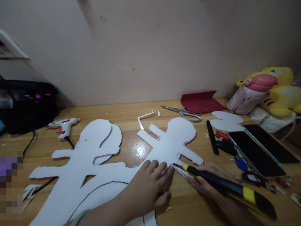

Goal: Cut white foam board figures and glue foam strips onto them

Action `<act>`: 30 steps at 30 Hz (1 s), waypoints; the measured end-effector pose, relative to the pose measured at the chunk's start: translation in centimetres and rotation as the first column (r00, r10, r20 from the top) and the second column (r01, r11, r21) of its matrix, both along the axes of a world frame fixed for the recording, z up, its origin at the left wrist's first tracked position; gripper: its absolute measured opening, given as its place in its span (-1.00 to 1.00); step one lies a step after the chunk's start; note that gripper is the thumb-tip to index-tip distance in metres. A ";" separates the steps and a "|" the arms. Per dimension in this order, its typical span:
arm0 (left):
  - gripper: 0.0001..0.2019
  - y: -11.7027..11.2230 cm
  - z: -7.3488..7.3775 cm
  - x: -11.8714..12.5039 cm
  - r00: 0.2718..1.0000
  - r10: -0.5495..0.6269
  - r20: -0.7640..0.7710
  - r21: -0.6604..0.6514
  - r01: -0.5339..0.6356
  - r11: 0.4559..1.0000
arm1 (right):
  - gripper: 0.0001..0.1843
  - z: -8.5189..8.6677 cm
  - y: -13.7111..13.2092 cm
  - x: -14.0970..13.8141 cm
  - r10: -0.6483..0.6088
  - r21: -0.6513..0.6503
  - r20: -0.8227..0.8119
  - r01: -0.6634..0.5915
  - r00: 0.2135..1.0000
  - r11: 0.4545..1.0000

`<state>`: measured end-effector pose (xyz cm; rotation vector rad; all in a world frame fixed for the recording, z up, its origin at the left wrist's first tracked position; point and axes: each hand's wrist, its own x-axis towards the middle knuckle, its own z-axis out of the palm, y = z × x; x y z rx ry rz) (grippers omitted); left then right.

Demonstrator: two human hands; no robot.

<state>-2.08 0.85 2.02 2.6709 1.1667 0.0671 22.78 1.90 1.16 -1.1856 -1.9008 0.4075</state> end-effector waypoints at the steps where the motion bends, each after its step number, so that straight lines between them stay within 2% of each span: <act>1: -0.42 0.0 0.0 0.0 1.000 -0.002 -0.004 -0.002 0.002 1.000 | -0.94 -0.2 -0.1 0.1 -0.002 -0.020 0.000 0.002 1.000 1.000; 7: -0.42 0.2 0.1 0.0 1.000 -0.002 -0.005 0.002 0.002 1.000 | -0.91 0.0 0.1 0.4 0.000 -0.023 0.028 0.000 1.000 1.000; 13: -0.42 0.1 0.0 -0.2 1.000 -0.006 0.008 0.006 0.006 1.000 | -0.95 0.6 0.5 0.0 0.018 0.147 0.047 -0.025 0.999 0.989; 19: -0.42 0.0 -0.2 -0.1 1.000 -0.006 0.006 0.014 0.006 1.000 | -0.87 0.5 0.5 -0.2 0.048 0.096 0.054 -0.053 0.997 0.994; 26: -0.45 0.2 0.0 -0.1 1.000 -0.006 0.001 0.010 0.006 1.000 | -0.83 0.3 0.8 -0.4 0.098 0.045 0.181 -0.108 0.979 0.993; 30: -0.43 0.1 0.1 -0.1 1.000 -0.003 0.012 0.016 0.003 1.000 | -0.79 0.2 0.8 -0.7 0.169 0.079 0.149 -0.183 0.974 0.980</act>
